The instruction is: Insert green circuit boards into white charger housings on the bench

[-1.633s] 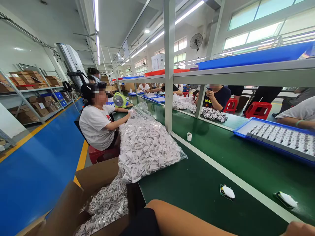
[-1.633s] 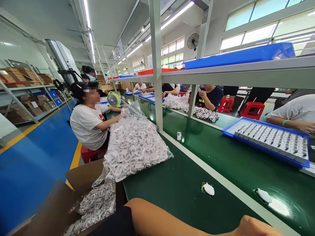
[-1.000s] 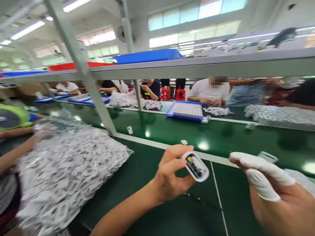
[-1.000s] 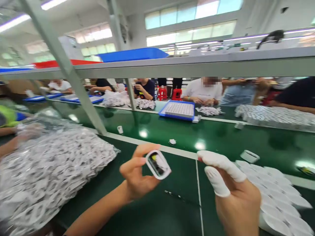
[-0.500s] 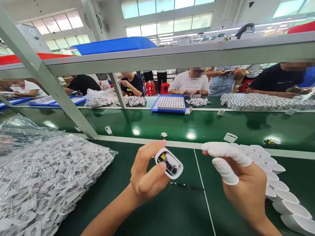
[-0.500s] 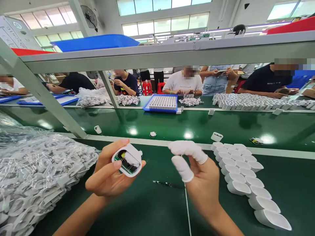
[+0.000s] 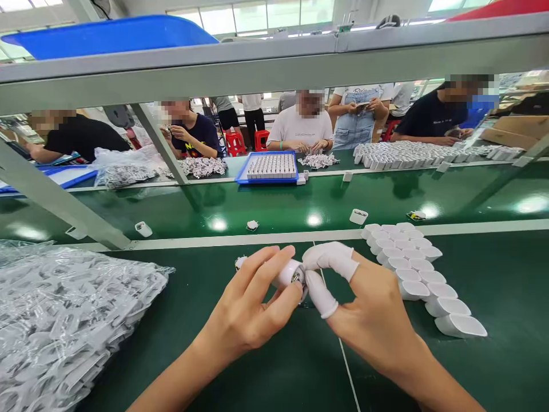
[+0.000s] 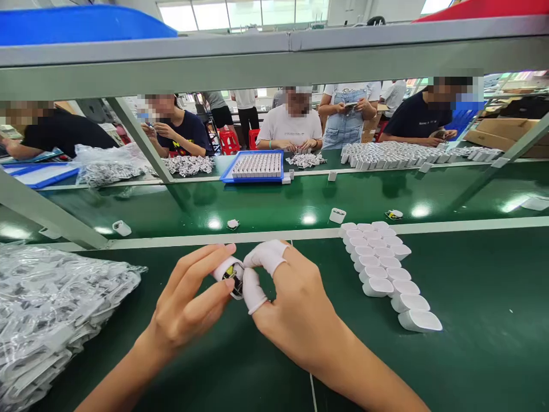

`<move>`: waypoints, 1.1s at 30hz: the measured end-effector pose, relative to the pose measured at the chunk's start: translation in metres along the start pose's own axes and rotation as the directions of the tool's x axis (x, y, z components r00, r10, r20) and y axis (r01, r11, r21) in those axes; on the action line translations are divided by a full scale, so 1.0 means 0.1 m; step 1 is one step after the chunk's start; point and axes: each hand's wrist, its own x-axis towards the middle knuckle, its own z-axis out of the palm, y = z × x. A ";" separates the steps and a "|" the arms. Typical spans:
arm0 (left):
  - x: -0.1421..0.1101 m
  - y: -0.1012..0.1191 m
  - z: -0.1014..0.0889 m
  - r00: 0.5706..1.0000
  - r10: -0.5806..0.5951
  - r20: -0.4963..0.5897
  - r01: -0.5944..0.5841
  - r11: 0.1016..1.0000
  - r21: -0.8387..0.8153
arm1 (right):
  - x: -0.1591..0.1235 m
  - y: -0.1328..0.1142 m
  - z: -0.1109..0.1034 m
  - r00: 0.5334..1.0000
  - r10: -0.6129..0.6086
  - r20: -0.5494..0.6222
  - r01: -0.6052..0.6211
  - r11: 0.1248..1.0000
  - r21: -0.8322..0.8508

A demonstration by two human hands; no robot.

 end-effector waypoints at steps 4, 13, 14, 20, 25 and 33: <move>0.05 0.03 -0.01 0.999 0.043 0.011 -0.044 0.997 0.056 | -0.02 0.00 -0.02 1.000 -0.020 0.007 0.020 0.999 -0.040; 0.09 0.06 -0.03 0.996 0.086 0.012 -0.087 0.993 0.084 | -0.01 0.06 -0.01 0.997 -0.066 0.029 0.066 0.998 -0.011; 0.09 0.06 -0.03 0.996 0.086 0.007 -0.086 0.993 0.078 | -0.01 0.06 -0.02 0.997 -0.070 0.032 0.070 0.998 0.001; 0.04 0.02 -0.02 1.000 -0.012 0.000 0.012 0.999 -0.053 | 0.05 0.02 -0.14 0.980 0.085 0.181 -0.120 0.974 0.195; 0.05 0.00 -0.02 0.997 0.073 0.007 -0.073 0.997 0.007 | 0.07 0.02 -0.19 0.918 0.216 0.332 -0.281 0.946 0.161; -0.11 -0.01 0.30 0.951 -0.142 0.275 0.220 0.935 -0.279 | 0.10 0.34 -0.27 0.891 0.161 0.425 -0.158 0.986 -0.043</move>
